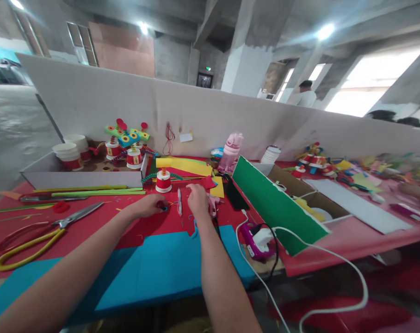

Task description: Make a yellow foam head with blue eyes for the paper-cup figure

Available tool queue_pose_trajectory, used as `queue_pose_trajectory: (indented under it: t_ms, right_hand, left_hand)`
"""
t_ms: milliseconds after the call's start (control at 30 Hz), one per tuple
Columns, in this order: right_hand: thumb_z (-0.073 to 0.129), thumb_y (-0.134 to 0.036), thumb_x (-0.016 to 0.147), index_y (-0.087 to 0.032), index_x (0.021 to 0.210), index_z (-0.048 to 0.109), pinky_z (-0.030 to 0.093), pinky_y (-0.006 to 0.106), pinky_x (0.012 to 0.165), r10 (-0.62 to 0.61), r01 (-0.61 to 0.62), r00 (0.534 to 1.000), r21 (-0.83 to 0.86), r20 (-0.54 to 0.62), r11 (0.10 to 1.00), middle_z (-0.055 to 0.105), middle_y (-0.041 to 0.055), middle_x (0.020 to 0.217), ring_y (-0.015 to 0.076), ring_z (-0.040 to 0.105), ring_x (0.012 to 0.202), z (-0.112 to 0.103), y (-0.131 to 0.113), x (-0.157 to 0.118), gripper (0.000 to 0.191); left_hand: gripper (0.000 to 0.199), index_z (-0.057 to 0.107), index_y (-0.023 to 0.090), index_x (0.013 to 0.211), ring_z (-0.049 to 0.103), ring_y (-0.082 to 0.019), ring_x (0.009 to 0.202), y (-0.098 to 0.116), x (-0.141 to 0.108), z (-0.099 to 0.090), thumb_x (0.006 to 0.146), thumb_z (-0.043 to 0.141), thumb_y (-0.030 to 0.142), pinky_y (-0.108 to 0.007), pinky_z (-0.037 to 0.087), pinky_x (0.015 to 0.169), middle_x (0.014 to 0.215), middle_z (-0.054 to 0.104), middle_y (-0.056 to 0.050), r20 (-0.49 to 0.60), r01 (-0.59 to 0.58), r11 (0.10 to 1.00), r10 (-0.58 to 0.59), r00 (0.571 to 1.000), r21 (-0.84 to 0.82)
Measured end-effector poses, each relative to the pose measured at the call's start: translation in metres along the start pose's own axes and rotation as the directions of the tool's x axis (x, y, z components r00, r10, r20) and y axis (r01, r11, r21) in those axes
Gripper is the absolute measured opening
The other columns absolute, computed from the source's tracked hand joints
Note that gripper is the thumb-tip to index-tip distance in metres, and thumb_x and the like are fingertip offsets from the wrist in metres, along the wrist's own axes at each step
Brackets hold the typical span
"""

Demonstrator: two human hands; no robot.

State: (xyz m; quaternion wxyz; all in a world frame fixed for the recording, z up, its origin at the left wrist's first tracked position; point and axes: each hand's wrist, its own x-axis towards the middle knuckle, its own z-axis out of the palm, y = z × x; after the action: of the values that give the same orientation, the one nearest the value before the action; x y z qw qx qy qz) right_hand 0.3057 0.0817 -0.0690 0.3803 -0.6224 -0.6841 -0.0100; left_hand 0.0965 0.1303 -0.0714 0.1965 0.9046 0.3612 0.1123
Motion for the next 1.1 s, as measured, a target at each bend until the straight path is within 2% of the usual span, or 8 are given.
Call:
queue_pose_trajectory:
  t_ms: [167, 367, 467, 600, 700, 833, 967, 1100]
  right_hand:
    - [0.037, -0.005, 0.079, -0.02, 0.097, 0.065, 0.043, 0.031, 0.086, -0.028, 0.023, 0.999, 0.147, 0.034, 0.989, 0.066, 0.0064, 0.096, 0.0192, 0.058, 0.093, 0.003, -0.014, -0.003, 0.036]
    - [0.042, -0.01, 0.079, -0.021, 0.093, 0.062, 0.046, 0.029, 0.08, -0.065, -0.003, 0.987, 0.422, 0.147, 0.907, 0.067, 0.0027, 0.09, 0.0167, 0.061, 0.086, 0.017, -0.027, -0.003, 0.027]
    - [0.047, -0.021, 0.081, -0.022, 0.089, 0.058, 0.047, 0.025, 0.059, 0.048, -0.202, 0.967, 0.639, 0.25, 0.742, 0.065, 0.0001, 0.08, 0.0132, 0.06, 0.065, 0.019, -0.034, -0.005, 0.014]
    - [0.052, -0.038, 0.08, -0.02, 0.08, 0.054, 0.041, 0.021, 0.042, 0.148, -0.522, 0.85, 0.763, 0.506, 0.381, 0.059, -0.002, 0.064, 0.01, 0.052, 0.047, 0.022, -0.044, -0.007, 0.017]
    - [0.059, -0.041, 0.075, -0.019, 0.075, 0.053, 0.042, 0.02, 0.043, 0.129, -0.616, 0.788, 0.773, 0.603, 0.15, 0.058, -0.0023, 0.059, 0.0094, 0.052, 0.047, 0.024, -0.045, -0.007, 0.023]
    - [0.069, -0.033, 0.068, -0.018, 0.072, 0.052, 0.04, 0.017, 0.047, 0.083, -0.646, 0.76, 0.763, 0.645, -0.017, 0.059, -0.004, 0.061, 0.0061, 0.051, 0.049, 0.023, -0.041, -0.008, 0.023]
    - [0.075, -0.026, 0.062, -0.018, 0.073, 0.052, 0.041, 0.016, 0.051, 0.031, -0.647, 0.759, 0.758, 0.65, -0.079, 0.056, -0.0062, 0.06, 0.0048, 0.051, 0.052, 0.018, -0.041, -0.009, 0.026]
    - [0.077, -0.024, 0.058, -0.018, 0.074, 0.053, 0.043, 0.019, 0.053, 0.075, -0.55, 0.832, 0.835, 0.549, -0.006, 0.057, -0.0064, 0.059, 0.0065, 0.052, 0.053, 0.017, -0.046, -0.009, 0.029]
  left_hand:
    - [0.016, 0.063, 0.016, 0.074, 0.058, -0.016, 0.071, 0.003, -0.005, 0.004, 0.061, 0.055, 0.012, -0.023, 0.043, 0.062, 0.078, 0.066, -0.003, -0.037, 0.006, 0.999, -0.008, 0.999, -0.038]
    - [0.02, 0.055, 0.017, 0.077, 0.054, -0.013, 0.069, 0.009, -0.015, 0.006, 0.062, 0.046, 0.008, -0.023, 0.044, 0.063, 0.075, 0.06, 0.0, -0.197, -0.019, 0.991, -0.008, 0.98, -0.132]
    - [0.019, 0.051, 0.017, 0.085, 0.053, -0.012, 0.068, 0.012, -0.016, 0.005, 0.068, 0.048, 0.012, -0.023, 0.045, 0.064, 0.074, 0.057, 0.001, -0.326, -0.055, 0.977, -0.015, 0.945, -0.205]
    - [0.02, 0.052, 0.018, 0.096, 0.056, -0.012, 0.075, 0.018, -0.016, 0.002, 0.076, 0.05, 0.015, -0.024, 0.046, 0.071, 0.08, 0.059, 0.001, -0.519, -0.174, 0.955, 0.026, 0.855, -0.24]
    - [0.022, 0.054, 0.019, 0.101, 0.057, -0.014, 0.085, 0.022, -0.019, 0.0, 0.081, 0.049, 0.013, -0.025, 0.046, 0.077, 0.09, 0.06, -0.002, -0.544, -0.212, 0.973, 0.127, 0.829, -0.095]
    - [0.022, 0.056, 0.019, 0.103, 0.055, -0.017, 0.091, 0.026, -0.021, -0.001, 0.087, 0.042, 0.011, -0.029, 0.047, 0.08, 0.096, 0.06, -0.007, -0.51, -0.288, 0.948, 0.317, 0.8, 0.137]
    - [0.026, 0.058, 0.018, 0.105, 0.054, -0.019, 0.093, 0.027, -0.021, 0.0, 0.088, 0.04, 0.011, -0.034, 0.047, 0.085, 0.1, 0.062, -0.009, -0.481, -0.337, 0.902, 0.43, 0.764, 0.27]
    - [0.026, 0.058, 0.018, 0.106, 0.054, -0.018, 0.093, 0.026, -0.021, -0.001, 0.088, 0.041, 0.01, -0.031, 0.047, 0.084, 0.097, 0.063, -0.008, -0.555, -0.302, 0.921, 0.39, 0.735, 0.246]
